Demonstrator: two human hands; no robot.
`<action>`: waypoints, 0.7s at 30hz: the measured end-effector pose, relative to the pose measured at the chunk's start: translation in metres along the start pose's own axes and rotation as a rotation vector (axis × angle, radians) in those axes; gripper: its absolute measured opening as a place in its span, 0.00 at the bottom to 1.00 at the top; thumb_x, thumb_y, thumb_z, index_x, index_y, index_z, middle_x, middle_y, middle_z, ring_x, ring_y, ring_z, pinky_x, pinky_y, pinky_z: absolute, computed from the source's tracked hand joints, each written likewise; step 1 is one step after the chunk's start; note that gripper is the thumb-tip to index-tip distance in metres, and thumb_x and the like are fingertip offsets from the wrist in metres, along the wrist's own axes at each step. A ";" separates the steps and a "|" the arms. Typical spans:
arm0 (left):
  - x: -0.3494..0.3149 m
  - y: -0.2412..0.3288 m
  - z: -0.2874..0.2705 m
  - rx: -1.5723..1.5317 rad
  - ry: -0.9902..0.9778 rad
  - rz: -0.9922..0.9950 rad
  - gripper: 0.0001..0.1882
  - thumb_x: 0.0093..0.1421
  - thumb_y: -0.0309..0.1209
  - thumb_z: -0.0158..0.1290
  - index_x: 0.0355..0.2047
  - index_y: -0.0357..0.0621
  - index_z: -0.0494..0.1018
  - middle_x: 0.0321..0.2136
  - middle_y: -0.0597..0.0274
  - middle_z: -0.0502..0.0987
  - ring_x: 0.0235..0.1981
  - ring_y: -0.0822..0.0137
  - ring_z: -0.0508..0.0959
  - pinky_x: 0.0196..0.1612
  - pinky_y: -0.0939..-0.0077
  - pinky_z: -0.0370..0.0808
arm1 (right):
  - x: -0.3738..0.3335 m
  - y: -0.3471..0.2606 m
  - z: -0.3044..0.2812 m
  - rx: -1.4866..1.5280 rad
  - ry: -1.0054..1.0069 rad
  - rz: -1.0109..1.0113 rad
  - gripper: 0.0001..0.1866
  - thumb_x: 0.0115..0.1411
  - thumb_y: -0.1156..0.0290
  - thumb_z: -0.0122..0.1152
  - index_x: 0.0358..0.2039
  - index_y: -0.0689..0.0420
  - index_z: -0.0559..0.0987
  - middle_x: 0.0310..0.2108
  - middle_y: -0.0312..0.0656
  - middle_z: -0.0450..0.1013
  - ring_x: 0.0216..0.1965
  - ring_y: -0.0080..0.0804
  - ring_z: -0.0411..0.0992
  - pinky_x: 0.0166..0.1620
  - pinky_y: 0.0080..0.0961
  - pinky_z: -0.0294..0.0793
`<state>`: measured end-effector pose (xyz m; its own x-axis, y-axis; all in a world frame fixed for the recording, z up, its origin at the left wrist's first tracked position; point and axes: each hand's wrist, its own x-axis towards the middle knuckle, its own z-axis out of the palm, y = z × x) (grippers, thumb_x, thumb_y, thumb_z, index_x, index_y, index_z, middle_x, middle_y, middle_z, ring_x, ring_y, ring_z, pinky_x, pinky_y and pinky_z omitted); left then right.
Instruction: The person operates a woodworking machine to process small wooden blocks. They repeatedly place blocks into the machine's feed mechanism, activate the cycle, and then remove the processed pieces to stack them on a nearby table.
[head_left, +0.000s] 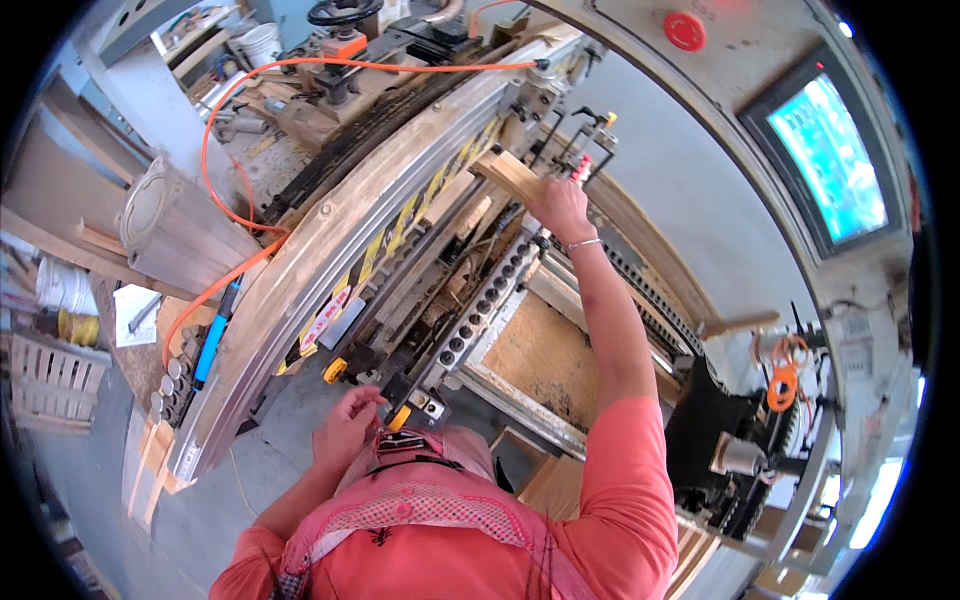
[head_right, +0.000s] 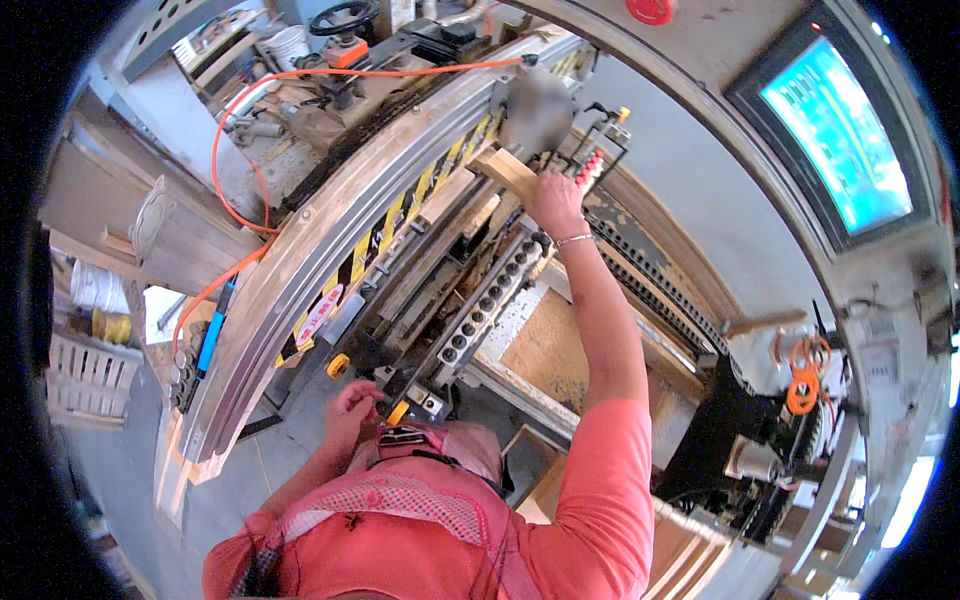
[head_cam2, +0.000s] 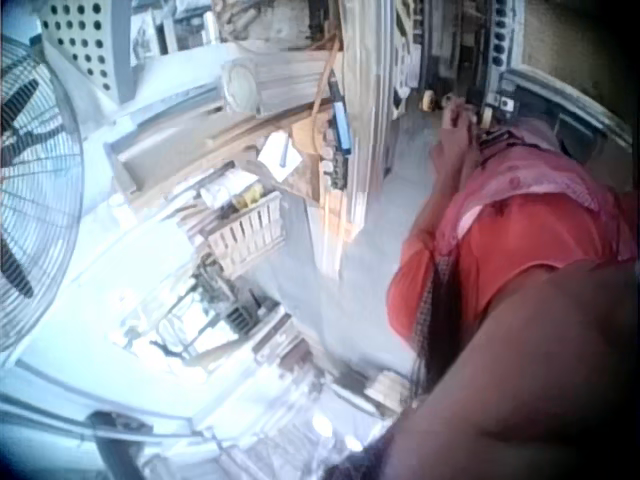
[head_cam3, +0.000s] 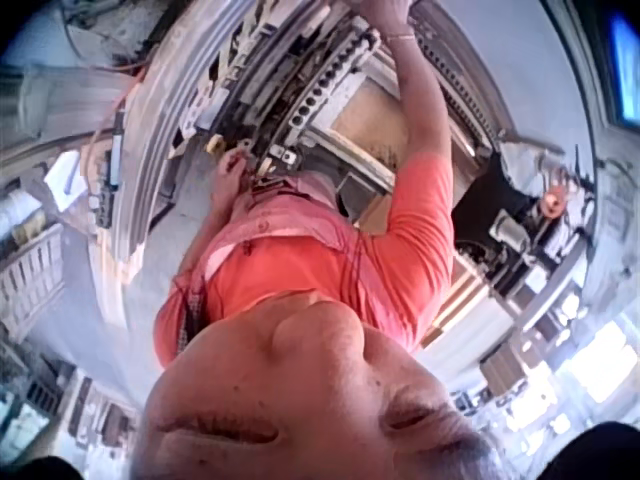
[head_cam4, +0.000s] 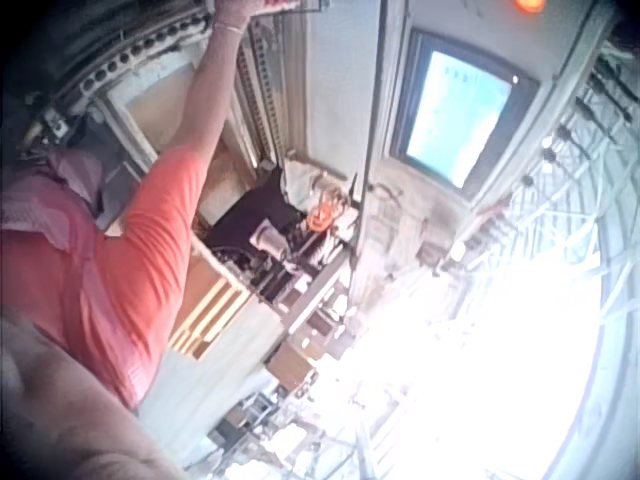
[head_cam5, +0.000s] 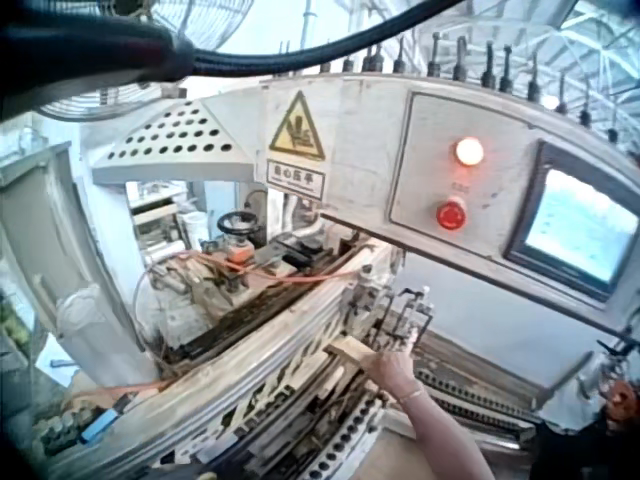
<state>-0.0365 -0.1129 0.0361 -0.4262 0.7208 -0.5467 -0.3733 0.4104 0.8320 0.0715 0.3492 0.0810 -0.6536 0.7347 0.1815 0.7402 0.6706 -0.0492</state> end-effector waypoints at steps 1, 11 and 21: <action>-0.002 0.002 0.006 0.002 0.041 -0.006 0.13 0.59 0.25 0.45 0.45 0.40 0.67 0.35 0.65 0.75 0.26 0.78 0.70 0.29 0.85 0.68 | 0.013 0.000 0.010 -0.022 0.018 -0.028 0.16 0.43 0.59 0.62 0.25 0.60 0.78 0.27 0.50 0.74 0.31 0.47 0.74 0.36 0.38 0.74; 0.023 0.016 0.060 -0.103 0.018 0.066 0.12 0.59 0.23 0.46 0.44 0.38 0.67 0.34 0.62 0.75 0.27 0.78 0.71 0.30 0.87 0.68 | 0.054 0.007 0.034 0.035 -0.245 -0.018 0.20 0.40 0.56 0.64 0.28 0.60 0.79 0.28 0.51 0.75 0.33 0.44 0.75 0.37 0.36 0.75; 0.113 0.052 0.126 -0.195 -0.229 0.351 0.22 0.57 0.24 0.50 0.53 0.40 0.60 0.41 0.64 0.72 0.36 0.75 0.72 0.38 0.82 0.70 | -0.037 -0.002 -0.047 0.133 -0.204 -0.061 0.19 0.40 0.57 0.67 0.28 0.58 0.78 0.24 0.46 0.75 0.27 0.40 0.75 0.31 0.31 0.75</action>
<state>-0.0004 0.0599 0.0300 -0.3697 0.9111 -0.1824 -0.3962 0.0230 0.9179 0.1018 0.3155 0.1200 -0.7245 0.6891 -0.0135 0.6802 0.7116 -0.1758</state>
